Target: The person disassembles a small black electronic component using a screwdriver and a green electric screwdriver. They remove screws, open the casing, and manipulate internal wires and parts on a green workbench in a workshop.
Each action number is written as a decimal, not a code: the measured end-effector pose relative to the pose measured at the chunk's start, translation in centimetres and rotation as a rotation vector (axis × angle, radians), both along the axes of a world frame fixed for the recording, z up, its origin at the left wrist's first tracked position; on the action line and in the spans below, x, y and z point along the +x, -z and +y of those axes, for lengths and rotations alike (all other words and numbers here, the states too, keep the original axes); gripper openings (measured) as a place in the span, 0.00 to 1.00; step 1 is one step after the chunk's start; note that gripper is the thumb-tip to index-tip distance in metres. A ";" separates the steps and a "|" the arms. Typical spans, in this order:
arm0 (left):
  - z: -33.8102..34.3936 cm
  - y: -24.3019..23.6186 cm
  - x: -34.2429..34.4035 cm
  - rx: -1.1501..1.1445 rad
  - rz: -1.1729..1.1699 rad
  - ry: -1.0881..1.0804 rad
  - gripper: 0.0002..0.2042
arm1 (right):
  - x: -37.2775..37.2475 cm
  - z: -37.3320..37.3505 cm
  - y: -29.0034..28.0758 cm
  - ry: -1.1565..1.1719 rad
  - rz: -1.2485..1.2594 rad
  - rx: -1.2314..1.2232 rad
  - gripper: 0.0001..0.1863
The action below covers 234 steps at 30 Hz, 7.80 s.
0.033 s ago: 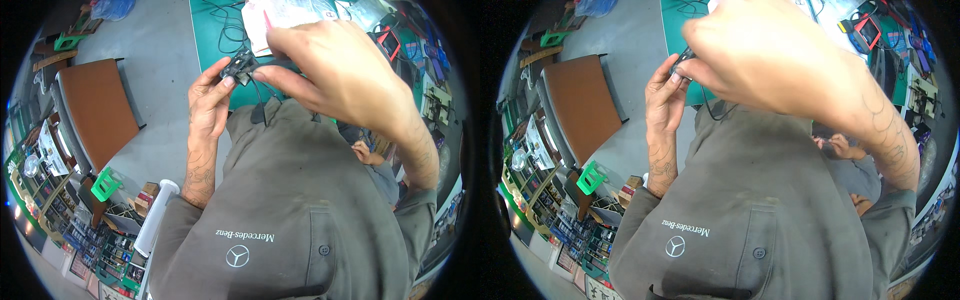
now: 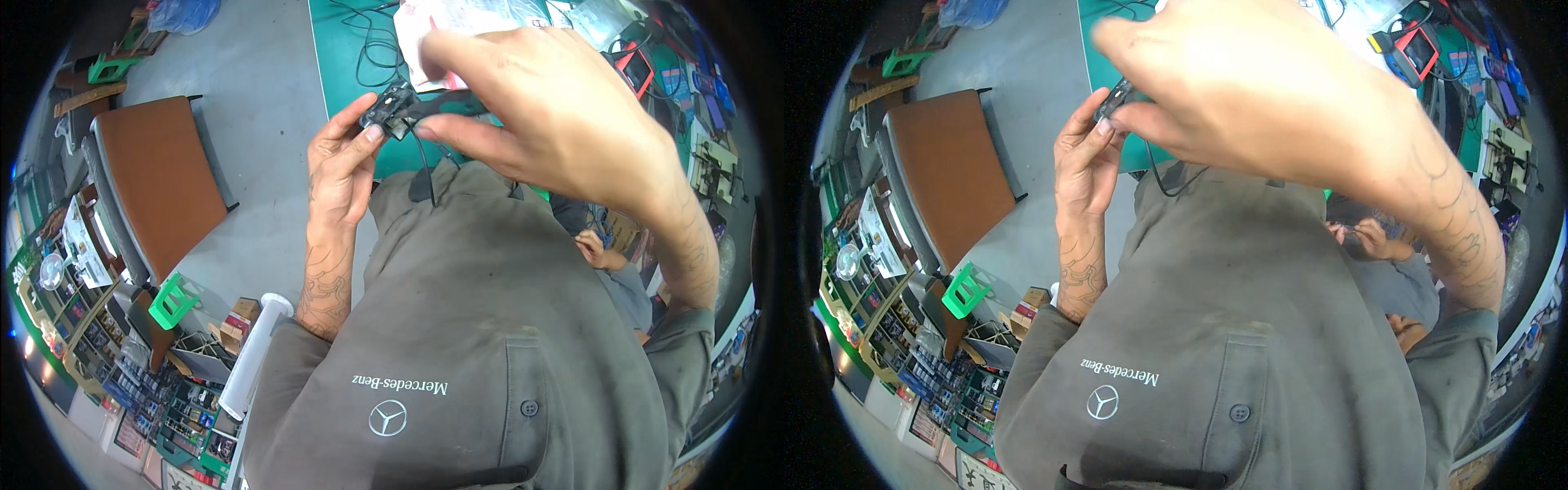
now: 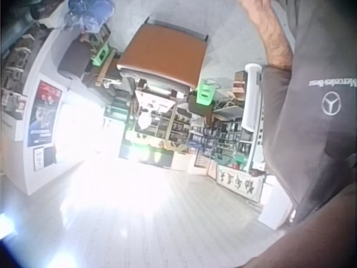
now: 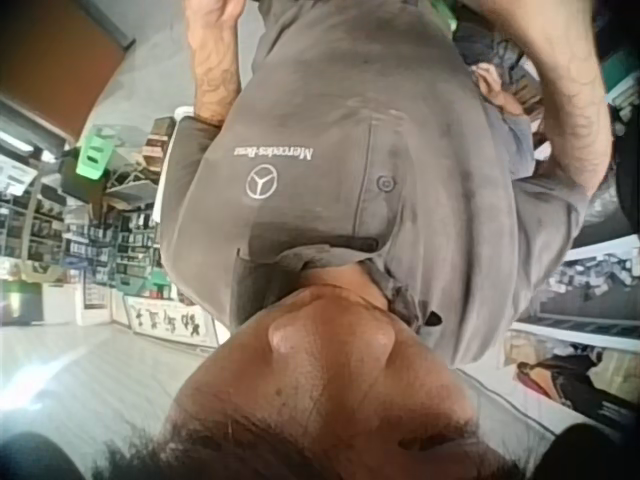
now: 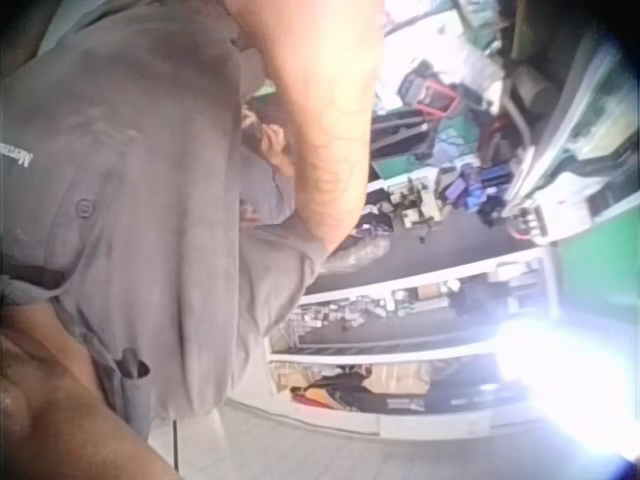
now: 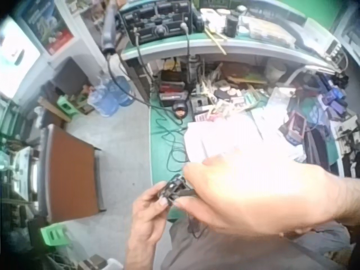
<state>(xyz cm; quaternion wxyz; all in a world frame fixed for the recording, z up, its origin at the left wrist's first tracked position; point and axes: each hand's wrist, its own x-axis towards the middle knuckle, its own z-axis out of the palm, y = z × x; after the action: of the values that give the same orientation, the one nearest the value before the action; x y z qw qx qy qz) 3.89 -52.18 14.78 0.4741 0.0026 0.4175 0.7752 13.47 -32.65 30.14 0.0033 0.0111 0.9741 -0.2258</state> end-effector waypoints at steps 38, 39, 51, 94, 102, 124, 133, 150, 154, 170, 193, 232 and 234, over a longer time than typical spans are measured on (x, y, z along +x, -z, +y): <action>3.7 1.1 4.0 -0.115 -0.253 -0.082 0.12 | 5.7 -2.5 5.1 -0.122 0.031 0.406 0.05; 4.0 1.0 4.0 -0.096 -0.304 -0.083 0.13 | 6.0 -2.9 5.1 -0.078 0.031 0.378 0.05; 4.6 3.2 3.7 -0.052 -0.757 -0.280 0.10 | 9.4 -5.1 3.8 0.429 0.051 -0.052 0.09; 9.5 1.4 10.6 -0.367 0.315 0.853 0.05 | 17.8 -10.0 11.6 1.313 -0.022 -0.514 0.11; 10.6 0.7 8.8 -0.322 0.267 1.177 0.08 | 18.0 -8.0 12.0 1.246 0.111 -0.451 0.08; 13.0 -2.0 9.8 -0.318 0.720 1.844 0.16 | 19.4 -6.8 14.5 1.577 0.717 -1.382 0.05; 11.4 -0.1 7.7 -0.260 0.498 1.797 0.14 | 29.3 3.5 25.4 1.662 0.767 -1.048 0.10; 9.9 -0.3 5.5 -0.349 0.359 1.583 0.14 | 26.9 6.3 31.0 1.512 0.204 -0.093 0.10; 9.8 0.0 5.5 -0.373 0.339 1.578 0.13 | 26.7 6.4 30.1 1.335 0.194 0.158 0.07; 9.4 -0.2 5.9 -0.328 0.265 1.472 0.13 | 26.5 7.1 29.3 1.275 0.016 0.142 0.10; 9.0 0.3 5.4 -0.379 0.300 1.477 0.13 | 26.2 5.8 31.4 1.434 0.233 0.106 0.10; 10.3 -0.3 6.7 -0.426 0.347 1.511 0.11 | 24.9 4.6 30.1 1.637 0.195 -0.006 0.10; 10.4 -0.4 6.9 -0.414 0.357 1.527 0.11 | 24.8 4.5 29.8 1.737 0.207 -0.120 0.10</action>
<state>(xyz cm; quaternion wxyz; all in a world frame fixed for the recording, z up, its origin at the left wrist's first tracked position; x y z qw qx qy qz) 10.77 -41.73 15.21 0.7895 0.3226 0.5050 0.1326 38.29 -28.18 0.33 -0.2576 0.7282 0.6030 -0.1993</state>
